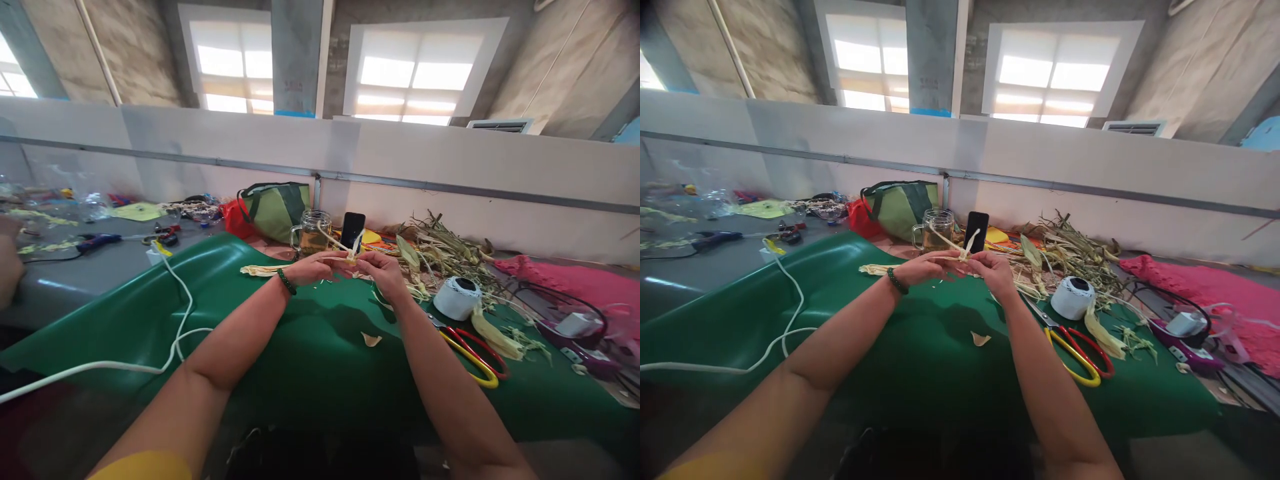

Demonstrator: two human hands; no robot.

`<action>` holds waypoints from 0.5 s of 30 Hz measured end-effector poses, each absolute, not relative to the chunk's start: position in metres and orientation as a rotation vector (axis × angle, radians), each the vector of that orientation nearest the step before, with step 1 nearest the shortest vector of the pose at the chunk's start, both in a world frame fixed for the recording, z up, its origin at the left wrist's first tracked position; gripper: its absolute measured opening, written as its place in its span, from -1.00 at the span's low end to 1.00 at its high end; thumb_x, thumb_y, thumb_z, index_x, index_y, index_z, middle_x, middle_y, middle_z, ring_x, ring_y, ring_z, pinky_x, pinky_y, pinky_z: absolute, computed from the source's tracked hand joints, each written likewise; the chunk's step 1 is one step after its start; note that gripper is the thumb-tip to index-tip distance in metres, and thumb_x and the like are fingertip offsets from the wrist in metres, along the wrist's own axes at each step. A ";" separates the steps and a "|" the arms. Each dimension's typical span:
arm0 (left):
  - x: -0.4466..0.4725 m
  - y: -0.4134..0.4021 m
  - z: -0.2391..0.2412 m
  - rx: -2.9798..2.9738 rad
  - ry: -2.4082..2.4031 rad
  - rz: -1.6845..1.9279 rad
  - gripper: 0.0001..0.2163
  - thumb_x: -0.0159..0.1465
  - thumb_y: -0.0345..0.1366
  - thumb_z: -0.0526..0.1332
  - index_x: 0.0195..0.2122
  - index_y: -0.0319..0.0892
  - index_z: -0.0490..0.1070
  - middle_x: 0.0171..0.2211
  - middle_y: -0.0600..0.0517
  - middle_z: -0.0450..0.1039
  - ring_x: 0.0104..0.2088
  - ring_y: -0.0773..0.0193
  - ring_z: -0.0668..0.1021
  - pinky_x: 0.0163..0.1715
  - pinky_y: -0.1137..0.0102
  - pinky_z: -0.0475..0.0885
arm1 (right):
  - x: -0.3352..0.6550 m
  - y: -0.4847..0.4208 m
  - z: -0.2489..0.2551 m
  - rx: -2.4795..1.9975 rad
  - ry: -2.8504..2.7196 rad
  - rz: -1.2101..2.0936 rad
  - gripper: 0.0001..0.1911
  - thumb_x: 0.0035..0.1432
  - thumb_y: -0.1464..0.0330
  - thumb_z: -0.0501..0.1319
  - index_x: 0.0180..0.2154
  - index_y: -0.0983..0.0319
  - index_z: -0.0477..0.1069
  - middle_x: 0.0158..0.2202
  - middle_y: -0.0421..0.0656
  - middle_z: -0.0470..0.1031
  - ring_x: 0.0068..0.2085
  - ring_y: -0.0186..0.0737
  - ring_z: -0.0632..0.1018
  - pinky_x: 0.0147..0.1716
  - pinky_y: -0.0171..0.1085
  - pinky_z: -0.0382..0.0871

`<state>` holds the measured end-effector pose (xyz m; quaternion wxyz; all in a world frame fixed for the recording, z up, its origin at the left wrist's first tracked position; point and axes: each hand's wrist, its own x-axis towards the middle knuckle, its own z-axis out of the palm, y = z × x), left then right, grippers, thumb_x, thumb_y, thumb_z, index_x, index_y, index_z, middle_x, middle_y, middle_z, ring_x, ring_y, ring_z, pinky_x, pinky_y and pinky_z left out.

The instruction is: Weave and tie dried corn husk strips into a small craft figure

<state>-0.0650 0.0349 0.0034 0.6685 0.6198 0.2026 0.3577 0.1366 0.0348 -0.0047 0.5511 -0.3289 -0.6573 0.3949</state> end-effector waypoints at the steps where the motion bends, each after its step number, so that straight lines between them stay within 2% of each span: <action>1: -0.069 0.035 0.007 1.382 0.438 0.765 -0.46 -0.09 -0.56 0.18 -0.02 -0.18 0.39 -0.11 -0.11 0.54 -0.13 0.14 0.56 -0.14 0.31 0.37 | 0.139 0.034 -0.003 -0.773 -1.584 0.958 -0.69 -0.22 0.13 0.39 -0.49 0.22 0.47 -0.55 -0.21 0.52 -0.50 -0.26 0.51 -0.41 -0.25 0.41; 5: -0.079 0.031 0.020 1.287 0.372 0.586 -0.57 -0.05 -0.34 0.22 -0.09 -0.29 0.44 -0.12 -0.23 0.53 -0.11 -0.02 0.56 -0.12 0.21 0.37 | 0.148 0.031 0.002 -0.784 -1.717 0.929 -0.77 -0.21 0.20 0.38 -0.52 0.23 0.50 -0.57 -0.21 0.50 -0.52 -0.30 0.46 -0.45 -0.29 0.35; 9: -0.081 0.025 0.026 1.294 0.385 0.517 -0.42 -0.06 -0.03 0.29 -0.06 -0.29 0.42 0.00 -0.30 0.44 -0.02 -0.12 0.51 -0.18 0.24 0.39 | 0.152 0.028 0.006 -0.795 -1.821 0.823 -0.81 -0.15 0.23 0.33 -0.54 0.24 0.51 -0.56 -0.20 0.49 -0.49 -0.30 0.44 -0.45 -0.30 0.30; 12: -0.076 0.023 0.022 1.424 0.500 0.562 -0.39 -0.07 0.06 0.34 -0.07 -0.24 0.45 -0.04 -0.24 0.47 -0.07 0.00 0.53 -0.22 0.32 0.39 | 0.149 0.028 0.006 -0.807 -1.867 0.766 -0.81 -0.11 0.24 0.30 -0.54 0.24 0.51 -0.56 -0.21 0.49 -0.51 -0.32 0.42 -0.46 -0.31 0.27; 15: -0.064 0.025 0.013 1.602 0.736 0.696 -0.57 -0.04 -0.01 0.38 -0.28 -0.28 0.53 -0.29 -0.14 0.56 -0.29 0.22 0.56 -0.28 0.42 0.37 | 0.141 0.030 0.000 -0.832 -1.920 0.707 -0.80 -0.11 0.22 0.30 -0.54 0.23 0.51 -0.55 -0.20 0.51 -0.52 -0.31 0.42 -0.49 -0.31 0.25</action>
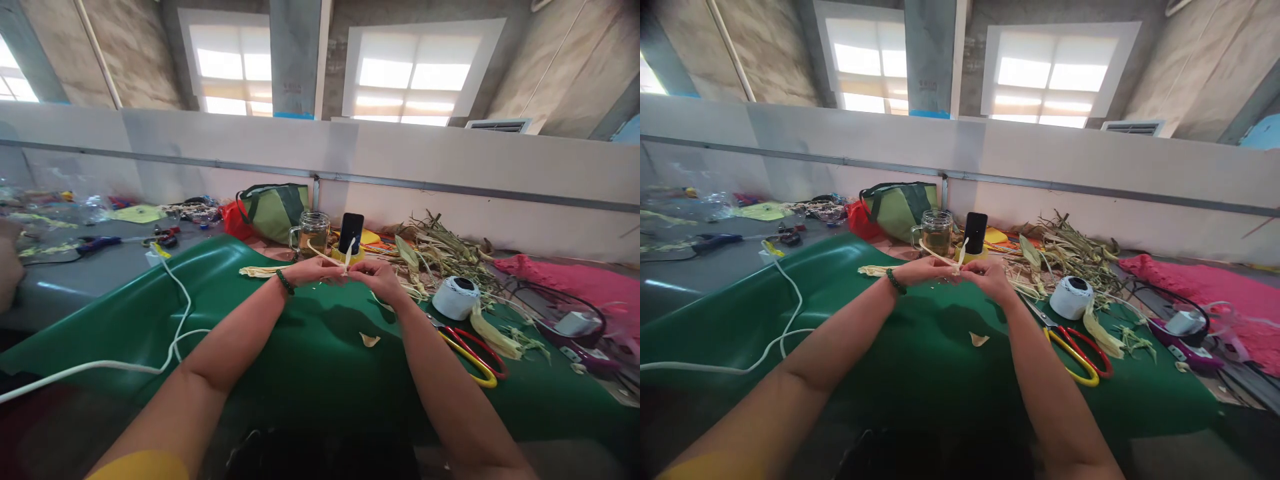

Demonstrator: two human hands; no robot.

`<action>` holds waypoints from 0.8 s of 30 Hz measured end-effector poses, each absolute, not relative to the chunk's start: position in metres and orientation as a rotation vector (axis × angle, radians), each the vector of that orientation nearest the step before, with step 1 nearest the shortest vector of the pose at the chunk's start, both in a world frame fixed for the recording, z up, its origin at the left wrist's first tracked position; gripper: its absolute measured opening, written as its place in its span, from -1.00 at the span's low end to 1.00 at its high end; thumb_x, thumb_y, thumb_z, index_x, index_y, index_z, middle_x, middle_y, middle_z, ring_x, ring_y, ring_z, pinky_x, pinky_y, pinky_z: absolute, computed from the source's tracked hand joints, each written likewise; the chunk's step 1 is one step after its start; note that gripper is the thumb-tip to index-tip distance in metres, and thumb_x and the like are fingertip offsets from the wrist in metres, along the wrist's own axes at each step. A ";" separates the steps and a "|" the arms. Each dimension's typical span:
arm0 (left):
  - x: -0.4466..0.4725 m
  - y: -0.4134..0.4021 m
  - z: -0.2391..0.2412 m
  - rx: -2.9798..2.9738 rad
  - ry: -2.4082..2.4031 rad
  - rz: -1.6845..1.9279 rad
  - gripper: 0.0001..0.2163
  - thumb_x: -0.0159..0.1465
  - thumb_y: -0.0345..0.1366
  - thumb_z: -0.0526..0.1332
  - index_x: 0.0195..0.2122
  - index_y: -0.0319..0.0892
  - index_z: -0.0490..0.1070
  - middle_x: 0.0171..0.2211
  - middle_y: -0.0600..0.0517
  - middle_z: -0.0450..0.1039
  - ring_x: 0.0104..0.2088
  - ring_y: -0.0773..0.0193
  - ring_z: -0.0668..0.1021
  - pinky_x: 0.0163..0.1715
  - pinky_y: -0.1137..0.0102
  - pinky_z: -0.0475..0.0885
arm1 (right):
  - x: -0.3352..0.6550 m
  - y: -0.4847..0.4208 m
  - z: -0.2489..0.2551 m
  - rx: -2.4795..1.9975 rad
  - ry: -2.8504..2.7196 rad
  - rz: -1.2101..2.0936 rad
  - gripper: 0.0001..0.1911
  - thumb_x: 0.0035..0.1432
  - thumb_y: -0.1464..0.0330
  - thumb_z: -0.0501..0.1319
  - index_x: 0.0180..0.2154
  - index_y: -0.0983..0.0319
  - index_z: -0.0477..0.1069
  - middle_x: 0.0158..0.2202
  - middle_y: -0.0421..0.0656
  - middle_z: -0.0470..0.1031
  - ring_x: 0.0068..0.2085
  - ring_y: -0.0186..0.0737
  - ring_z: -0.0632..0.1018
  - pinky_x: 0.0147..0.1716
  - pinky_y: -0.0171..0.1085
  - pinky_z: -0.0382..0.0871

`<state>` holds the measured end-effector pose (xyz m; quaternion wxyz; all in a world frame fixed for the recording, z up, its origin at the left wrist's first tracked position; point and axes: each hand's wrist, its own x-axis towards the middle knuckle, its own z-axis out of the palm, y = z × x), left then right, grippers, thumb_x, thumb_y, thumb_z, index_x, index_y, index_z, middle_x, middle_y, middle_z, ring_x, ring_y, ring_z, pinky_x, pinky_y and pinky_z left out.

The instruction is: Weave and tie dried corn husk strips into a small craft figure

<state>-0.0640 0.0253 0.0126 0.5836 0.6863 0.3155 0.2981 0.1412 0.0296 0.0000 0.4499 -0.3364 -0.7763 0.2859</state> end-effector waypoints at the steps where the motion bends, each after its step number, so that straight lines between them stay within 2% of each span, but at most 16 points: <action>1: -0.060 0.027 0.009 1.615 0.794 0.737 -0.58 -0.06 -0.02 0.39 -0.35 -0.30 0.53 -0.39 -0.10 0.56 -0.38 0.28 0.54 -0.33 0.44 0.37 | 0.138 0.030 -0.002 -0.835 -1.927 0.693 -0.79 -0.12 0.20 0.31 -0.54 0.23 0.51 -0.55 -0.19 0.51 -0.51 -0.30 0.43 -0.49 -0.30 0.26; 3: -0.054 0.030 0.004 1.579 0.850 0.807 -0.57 -0.11 -0.01 0.41 -0.41 -0.33 0.52 -0.51 -0.05 0.53 -0.47 0.33 0.52 -0.39 0.45 0.36 | 0.131 0.032 -0.007 -0.831 -1.892 0.668 -0.74 -0.12 0.15 0.32 -0.52 0.23 0.49 -0.54 -0.17 0.51 -0.49 -0.27 0.45 -0.46 -0.29 0.31; 6: -0.050 0.035 0.002 1.397 0.825 1.002 -0.56 -0.10 -0.04 0.42 -0.36 -0.34 0.53 -0.47 -0.07 0.55 -0.42 0.31 0.54 -0.34 0.42 0.38 | 0.127 0.036 -0.011 -0.857 -1.665 0.581 -0.65 -0.06 0.06 0.27 -0.44 0.23 0.45 -0.49 -0.16 0.51 -0.44 -0.26 0.47 -0.41 -0.28 0.34; 9: -0.049 0.036 0.004 1.186 0.786 1.220 -0.62 -0.08 -0.14 0.44 -0.33 -0.32 0.52 -0.43 -0.04 0.56 -0.39 0.35 0.54 -0.31 0.45 0.37 | 0.124 0.039 -0.013 -0.932 -1.545 0.605 -0.52 0.03 -0.06 0.14 -0.54 0.22 0.39 -0.57 -0.17 0.44 -0.51 -0.28 0.42 -0.49 -0.29 0.30; 11: -0.047 0.035 0.005 1.138 0.743 1.270 -0.65 -0.11 -0.22 0.46 -0.35 -0.32 0.50 -0.44 -0.01 0.54 -0.41 0.40 0.52 -0.33 0.48 0.36 | 0.119 0.038 -0.015 -0.934 -1.658 0.735 -0.47 0.02 -0.11 0.11 -0.57 0.23 0.40 -0.60 -0.16 0.42 -0.54 -0.28 0.40 -0.54 -0.30 0.26; 14: -0.039 0.031 0.003 1.175 0.671 1.235 -0.63 -0.12 -0.23 0.47 -0.33 -0.34 0.50 -0.47 0.03 0.51 -0.47 0.43 0.49 -0.41 0.51 0.34 | 0.107 0.035 -0.019 -0.877 -1.816 0.855 -0.53 -0.05 -0.05 0.19 -0.51 0.24 0.47 -0.57 -0.17 0.45 -0.53 -0.30 0.39 -0.54 -0.31 0.24; 19: -0.029 0.032 -0.006 1.222 0.666 1.208 -0.57 -0.13 -0.15 0.45 -0.32 -0.36 0.51 -0.56 0.07 0.46 -0.62 0.49 0.39 -0.61 0.53 0.21 | 0.097 0.031 -0.022 -0.895 -1.782 0.856 -0.62 -0.09 0.06 0.20 -0.65 0.23 0.39 -0.67 -0.24 0.34 -0.61 -0.38 0.24 -0.60 -0.34 0.13; 21: -0.028 0.034 -0.008 1.195 0.669 1.240 -0.56 -0.16 -0.13 0.46 -0.34 -0.35 0.51 -0.55 0.06 0.47 -0.60 0.47 0.41 -0.59 0.53 0.23 | 0.097 0.029 -0.021 -0.887 -1.797 0.843 -0.65 -0.08 0.11 0.20 -0.67 0.23 0.35 -0.70 -0.26 0.29 -0.62 -0.40 0.21 -0.60 -0.34 0.10; 24: -0.030 0.037 -0.009 1.144 0.675 1.306 -0.60 -0.20 -0.17 0.48 -0.40 -0.35 0.51 -0.51 0.02 0.51 -0.50 0.42 0.48 -0.45 0.51 0.33 | 0.098 0.023 -0.019 -0.838 -1.876 0.818 -0.66 -0.07 0.15 0.20 -0.71 0.23 0.31 -0.73 -0.29 0.22 -0.63 -0.41 0.18 -0.60 -0.34 0.07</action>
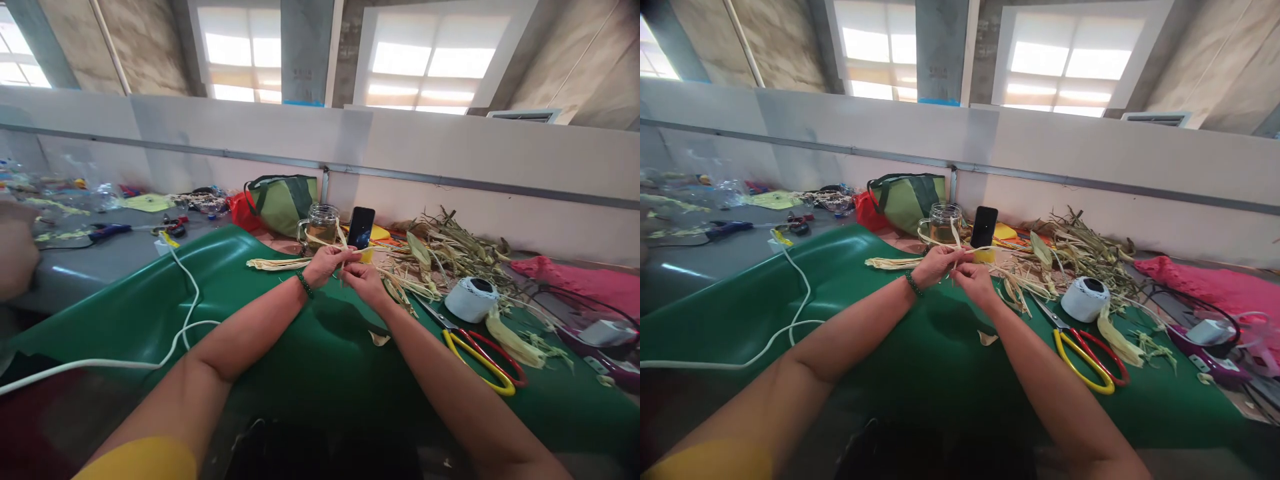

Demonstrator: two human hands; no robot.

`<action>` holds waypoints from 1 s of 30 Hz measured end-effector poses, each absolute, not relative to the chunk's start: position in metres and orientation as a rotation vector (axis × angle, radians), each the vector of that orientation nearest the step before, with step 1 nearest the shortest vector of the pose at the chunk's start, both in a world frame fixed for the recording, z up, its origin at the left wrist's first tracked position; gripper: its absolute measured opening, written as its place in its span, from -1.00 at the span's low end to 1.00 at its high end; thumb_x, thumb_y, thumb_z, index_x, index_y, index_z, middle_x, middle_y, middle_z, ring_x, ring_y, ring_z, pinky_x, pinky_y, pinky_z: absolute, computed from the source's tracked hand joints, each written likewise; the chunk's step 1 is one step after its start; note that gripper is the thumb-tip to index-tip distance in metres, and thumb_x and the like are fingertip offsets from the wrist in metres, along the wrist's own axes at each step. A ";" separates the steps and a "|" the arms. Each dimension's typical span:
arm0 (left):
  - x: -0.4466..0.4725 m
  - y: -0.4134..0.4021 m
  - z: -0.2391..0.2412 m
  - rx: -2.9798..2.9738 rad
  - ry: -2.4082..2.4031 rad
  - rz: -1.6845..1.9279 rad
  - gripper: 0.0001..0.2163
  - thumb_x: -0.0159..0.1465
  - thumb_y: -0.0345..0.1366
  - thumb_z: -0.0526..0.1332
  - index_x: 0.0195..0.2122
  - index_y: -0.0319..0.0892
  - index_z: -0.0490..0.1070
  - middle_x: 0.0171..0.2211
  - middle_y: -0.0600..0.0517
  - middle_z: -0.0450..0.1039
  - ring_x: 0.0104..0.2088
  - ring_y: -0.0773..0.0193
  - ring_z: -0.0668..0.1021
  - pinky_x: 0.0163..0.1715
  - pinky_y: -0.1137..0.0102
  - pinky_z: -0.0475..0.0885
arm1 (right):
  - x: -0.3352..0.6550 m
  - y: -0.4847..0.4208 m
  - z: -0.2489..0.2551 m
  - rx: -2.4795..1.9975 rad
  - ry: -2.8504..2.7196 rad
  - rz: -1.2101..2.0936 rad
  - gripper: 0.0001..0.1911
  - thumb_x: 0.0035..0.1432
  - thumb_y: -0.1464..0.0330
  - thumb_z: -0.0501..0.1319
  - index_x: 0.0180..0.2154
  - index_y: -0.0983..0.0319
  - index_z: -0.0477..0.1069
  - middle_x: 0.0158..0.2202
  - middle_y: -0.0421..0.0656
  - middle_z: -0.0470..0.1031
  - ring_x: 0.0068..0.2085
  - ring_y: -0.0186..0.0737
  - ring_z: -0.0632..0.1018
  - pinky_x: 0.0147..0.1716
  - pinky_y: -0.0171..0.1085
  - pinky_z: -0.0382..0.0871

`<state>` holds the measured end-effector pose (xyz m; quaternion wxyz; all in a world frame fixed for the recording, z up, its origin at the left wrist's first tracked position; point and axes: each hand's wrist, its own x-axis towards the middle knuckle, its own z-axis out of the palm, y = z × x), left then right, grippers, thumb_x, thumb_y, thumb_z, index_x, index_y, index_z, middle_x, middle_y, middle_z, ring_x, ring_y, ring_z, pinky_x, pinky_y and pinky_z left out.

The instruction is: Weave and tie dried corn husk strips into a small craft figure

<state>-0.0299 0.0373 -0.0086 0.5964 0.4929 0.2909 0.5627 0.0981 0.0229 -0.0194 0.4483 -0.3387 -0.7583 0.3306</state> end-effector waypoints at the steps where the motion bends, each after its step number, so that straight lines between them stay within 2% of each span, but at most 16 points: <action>1: -0.031 0.038 -0.008 1.134 0.677 1.320 -0.61 -0.20 -0.18 0.48 -0.42 -0.36 0.50 -0.49 0.00 0.52 -0.47 0.40 0.50 -0.40 0.50 0.35 | 0.098 0.021 -0.019 -0.824 -1.897 0.806 -0.65 -0.06 0.16 0.19 -0.71 0.22 0.30 -0.73 -0.29 0.21 -0.63 -0.42 0.17 -0.60 -0.33 0.06; 5: -0.035 0.037 -0.004 1.125 0.715 1.313 -0.65 -0.14 -0.22 0.47 -0.39 -0.35 0.49 -0.48 -0.02 0.53 -0.42 0.34 0.53 -0.32 0.43 0.39 | 0.098 0.021 -0.021 -0.822 -1.921 0.776 -0.62 -0.05 0.13 0.20 -0.72 0.22 0.29 -0.72 -0.28 0.25 -0.63 -0.41 0.20 -0.59 -0.33 0.08; 9: -0.042 0.034 0.001 1.233 0.737 1.299 -0.68 -0.03 -0.19 0.41 -0.35 -0.33 0.48 -0.57 0.07 0.46 -0.53 0.43 0.47 -0.44 0.49 0.36 | 0.101 0.029 -0.022 -0.939 -1.845 0.861 -0.50 -0.06 -0.05 0.18 -0.68 0.23 0.35 -0.74 -0.26 0.27 -0.65 -0.40 0.24 -0.61 -0.33 0.10; 14: -0.041 0.032 0.000 1.347 0.716 1.161 -0.66 -0.08 -0.12 0.42 -0.53 -0.35 0.45 -0.62 0.07 0.41 -0.58 0.47 0.42 -0.51 0.52 0.30 | 0.107 0.040 -0.020 -0.936 -1.597 0.954 -0.37 -0.11 -0.22 0.11 -0.68 0.22 0.31 -0.75 -0.27 0.23 -0.69 -0.42 0.21 -0.67 -0.34 0.06; 18: -0.037 0.028 0.002 1.365 0.770 1.124 -0.68 -0.05 -0.15 0.40 -0.54 -0.35 0.43 -0.61 0.05 0.42 -0.60 0.46 0.42 -0.50 0.48 0.33 | 0.111 0.038 -0.017 -0.958 -1.562 0.811 -0.40 -0.08 -0.17 0.15 -0.73 0.21 0.28 -0.79 -0.29 0.16 -0.68 -0.41 0.20 -0.64 -0.32 0.07; 24: -0.041 0.020 0.012 1.425 0.769 1.069 -0.73 0.01 -0.25 0.36 -0.62 -0.30 0.33 -0.66 0.12 0.30 -0.63 0.50 0.36 -0.56 0.52 0.27 | 0.119 0.035 -0.014 -1.047 -1.579 0.718 -0.44 -0.04 -0.12 0.15 -0.72 0.20 0.31 -0.80 -0.29 0.19 -0.68 -0.40 0.22 -0.61 -0.32 0.12; 28: -0.042 0.019 0.011 1.413 0.816 1.020 -0.72 0.03 -0.18 0.35 -0.55 -0.29 0.33 -0.67 0.15 0.26 -0.64 0.51 0.33 -0.59 0.52 0.26 | 0.125 0.045 -0.014 -1.032 -1.602 0.832 -0.46 -0.15 -0.12 0.23 -0.71 0.23 0.34 -0.79 -0.28 0.21 -0.70 -0.41 0.20 -0.65 -0.32 0.08; 30: -0.041 0.020 0.009 1.456 0.863 1.021 -0.70 0.03 -0.13 0.34 -0.52 -0.29 0.35 -0.68 0.17 0.24 -0.66 0.51 0.32 -0.60 0.52 0.26 | 0.128 0.049 -0.013 -0.979 -1.532 0.819 -0.49 -0.19 -0.10 0.27 -0.63 0.24 0.39 -0.73 -0.27 0.29 -0.66 -0.40 0.24 -0.63 -0.33 0.10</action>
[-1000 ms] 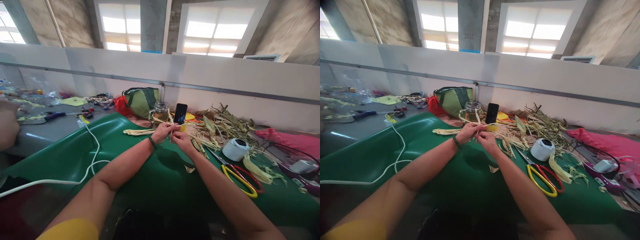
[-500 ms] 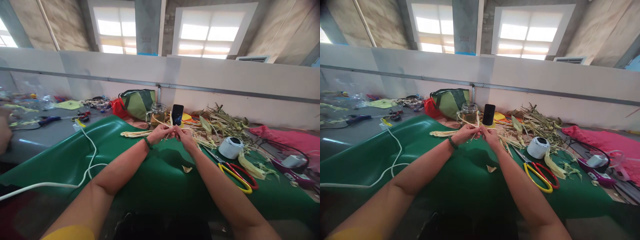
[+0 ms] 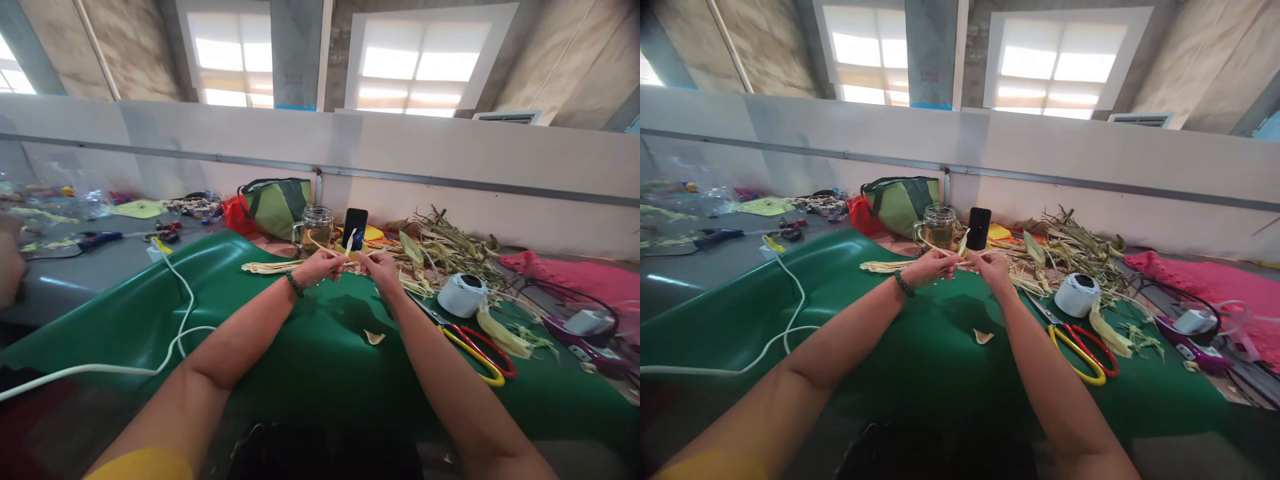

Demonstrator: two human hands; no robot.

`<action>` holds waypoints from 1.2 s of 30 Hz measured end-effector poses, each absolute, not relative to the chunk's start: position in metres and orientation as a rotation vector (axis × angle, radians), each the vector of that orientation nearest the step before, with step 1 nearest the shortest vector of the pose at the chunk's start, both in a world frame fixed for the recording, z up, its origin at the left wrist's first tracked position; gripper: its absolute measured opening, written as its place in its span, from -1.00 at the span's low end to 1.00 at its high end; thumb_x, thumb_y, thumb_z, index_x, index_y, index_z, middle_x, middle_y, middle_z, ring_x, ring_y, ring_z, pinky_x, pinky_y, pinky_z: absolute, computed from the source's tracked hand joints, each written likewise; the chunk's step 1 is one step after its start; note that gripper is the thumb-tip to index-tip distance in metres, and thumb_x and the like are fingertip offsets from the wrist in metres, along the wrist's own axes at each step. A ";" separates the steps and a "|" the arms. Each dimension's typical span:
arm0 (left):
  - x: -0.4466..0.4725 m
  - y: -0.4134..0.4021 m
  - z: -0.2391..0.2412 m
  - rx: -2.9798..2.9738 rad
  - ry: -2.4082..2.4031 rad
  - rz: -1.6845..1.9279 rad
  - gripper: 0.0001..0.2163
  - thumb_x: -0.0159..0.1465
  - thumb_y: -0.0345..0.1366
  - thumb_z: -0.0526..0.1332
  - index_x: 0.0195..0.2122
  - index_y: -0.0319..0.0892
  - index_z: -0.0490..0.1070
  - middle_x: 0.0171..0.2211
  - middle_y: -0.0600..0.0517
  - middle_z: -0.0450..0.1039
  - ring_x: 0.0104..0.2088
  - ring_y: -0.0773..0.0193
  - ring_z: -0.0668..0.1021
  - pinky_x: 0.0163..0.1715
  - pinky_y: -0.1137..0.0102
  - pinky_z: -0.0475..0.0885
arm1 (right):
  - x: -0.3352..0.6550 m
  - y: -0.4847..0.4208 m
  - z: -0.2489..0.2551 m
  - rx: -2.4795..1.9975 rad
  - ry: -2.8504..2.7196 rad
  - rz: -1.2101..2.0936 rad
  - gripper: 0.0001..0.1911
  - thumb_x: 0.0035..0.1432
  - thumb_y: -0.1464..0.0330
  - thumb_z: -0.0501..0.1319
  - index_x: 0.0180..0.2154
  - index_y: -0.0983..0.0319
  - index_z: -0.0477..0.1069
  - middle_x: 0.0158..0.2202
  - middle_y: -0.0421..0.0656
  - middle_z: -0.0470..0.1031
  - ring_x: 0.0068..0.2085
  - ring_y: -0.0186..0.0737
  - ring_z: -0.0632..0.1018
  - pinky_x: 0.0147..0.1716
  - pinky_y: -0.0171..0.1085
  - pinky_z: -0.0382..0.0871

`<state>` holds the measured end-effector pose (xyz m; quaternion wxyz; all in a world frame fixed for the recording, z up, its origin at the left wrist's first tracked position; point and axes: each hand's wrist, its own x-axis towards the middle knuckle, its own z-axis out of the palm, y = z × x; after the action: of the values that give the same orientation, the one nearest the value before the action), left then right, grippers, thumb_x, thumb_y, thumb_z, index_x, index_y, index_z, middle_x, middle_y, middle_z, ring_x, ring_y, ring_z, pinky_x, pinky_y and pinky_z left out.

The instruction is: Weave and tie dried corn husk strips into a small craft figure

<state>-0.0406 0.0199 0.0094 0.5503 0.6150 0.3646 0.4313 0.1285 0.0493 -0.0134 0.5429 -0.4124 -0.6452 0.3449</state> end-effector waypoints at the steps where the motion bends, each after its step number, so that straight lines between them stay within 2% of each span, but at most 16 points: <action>1: -0.040 0.020 0.009 1.496 0.893 1.015 -0.69 0.03 -0.12 0.34 -0.51 -0.29 0.36 -0.68 0.17 0.24 -0.67 0.50 0.32 -0.60 0.53 0.25 | 0.130 0.050 -0.012 -0.941 -1.500 0.801 -0.51 -0.19 -0.08 0.27 -0.57 0.24 0.43 -0.68 -0.25 0.35 -0.63 -0.39 0.28 -0.61 -0.34 0.13; 3: -0.039 0.020 0.008 1.601 0.945 0.986 -0.69 0.03 -0.11 0.33 -0.49 -0.30 0.38 -0.67 0.16 0.26 -0.66 0.50 0.33 -0.61 0.53 0.25 | 0.132 0.050 -0.010 -0.872 -1.537 0.794 -0.55 -0.16 -0.04 0.27 -0.48 0.23 0.47 -0.57 -0.22 0.44 -0.55 -0.34 0.37 -0.54 -0.33 0.21; 5: -0.037 0.020 0.006 1.706 0.967 0.950 -0.69 0.06 -0.10 0.29 -0.50 -0.30 0.39 -0.67 0.16 0.25 -0.65 0.49 0.33 -0.61 0.54 0.25 | 0.133 0.049 -0.007 -0.838 -1.685 0.784 -0.59 -0.13 0.00 0.28 -0.52 0.23 0.48 -0.55 -0.20 0.47 -0.51 -0.31 0.40 -0.49 -0.31 0.24; 8: -0.036 0.020 0.003 1.831 0.940 0.879 -0.68 0.10 -0.09 0.24 -0.54 -0.30 0.37 -0.68 0.14 0.24 -0.64 0.47 0.33 -0.61 0.53 0.25 | 0.132 0.046 -0.008 -0.843 -1.788 0.709 -0.60 -0.09 0.04 0.27 -0.67 0.22 0.41 -0.65 -0.21 0.41 -0.54 -0.30 0.38 -0.49 -0.30 0.23; 11: -0.035 0.020 0.002 1.877 0.891 0.813 -0.70 0.11 -0.12 0.23 -0.54 -0.30 0.39 -0.66 0.12 0.25 -0.62 0.46 0.33 -0.60 0.52 0.26 | 0.132 0.047 -0.012 -0.859 -1.702 0.680 -0.59 -0.08 0.07 0.26 -0.72 0.21 0.35 -0.70 -0.22 0.36 -0.58 -0.33 0.33 -0.54 -0.30 0.19; 17: -0.036 0.019 0.001 1.684 0.844 0.746 -0.68 0.07 -0.09 0.28 -0.41 -0.33 0.46 -0.64 0.13 0.24 -0.59 0.45 0.32 -0.55 0.50 0.26 | 0.132 0.050 -0.014 -0.850 -1.615 0.733 -0.57 -0.09 0.05 0.26 -0.73 0.22 0.30 -0.72 -0.23 0.31 -0.61 -0.37 0.29 -0.56 -0.32 0.15; 21: -0.034 0.017 -0.001 1.529 0.790 0.748 -0.59 0.10 0.02 0.23 -0.42 -0.32 0.45 -0.64 0.15 0.16 -0.60 0.47 0.26 -0.56 0.50 0.21 | 0.130 0.046 -0.010 -0.822 -1.645 0.734 -0.58 -0.10 0.04 0.27 -0.69 0.23 0.35 -0.71 -0.25 0.30 -0.61 -0.38 0.27 -0.57 -0.32 0.15; 26: -0.030 0.016 0.001 1.567 0.820 0.780 -0.67 0.09 -0.08 0.26 -0.48 -0.32 0.42 -0.68 0.19 0.08 -0.64 0.51 0.18 -0.60 0.50 0.10 | 0.128 0.041 -0.009 -0.814 -1.654 0.663 -0.62 -0.06 0.11 0.24 -0.71 0.22 0.33 -0.72 -0.25 0.30 -0.61 -0.38 0.26 -0.59 -0.33 0.13; 31: -0.032 0.018 0.001 1.754 0.849 0.776 -0.64 0.13 -0.04 0.20 -0.47 -0.32 0.42 -0.72 0.19 0.08 -0.66 0.48 0.19 -0.61 0.49 0.09 | 0.132 0.052 -0.015 -0.845 -1.616 0.645 -0.59 -0.06 0.12 0.23 -0.75 0.21 0.26 -0.75 -0.27 0.22 -0.63 -0.39 0.23 -0.59 -0.32 0.12; 34: -0.037 0.022 -0.001 1.850 0.975 0.740 -0.61 0.14 -0.01 0.17 -0.44 -0.33 0.45 -0.74 0.19 0.07 -0.67 0.48 0.16 -0.62 0.49 0.04 | 0.139 0.059 -0.017 -0.946 -1.681 0.637 -0.62 -0.07 0.09 0.23 -0.69 0.22 0.34 -0.71 -0.25 0.28 -0.61 -0.35 0.27 -0.57 -0.31 0.17; 36: -0.039 0.025 -0.002 1.896 1.097 0.740 -0.62 0.13 -0.02 0.17 -0.47 -0.33 0.46 -0.74 0.19 0.06 -0.68 0.48 0.13 -0.63 0.48 -0.01 | 0.143 0.060 -0.016 -0.976 -1.711 0.489 -0.68 -0.09 0.09 0.26 -0.53 0.23 0.47 -0.60 -0.20 0.40 -0.54 -0.28 0.37 -0.49 -0.27 0.27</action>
<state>-0.0393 0.0251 -0.0020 0.4029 0.7506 0.4340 0.2931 0.1428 0.0600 -0.0158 0.5279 -0.4084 -0.7159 0.2049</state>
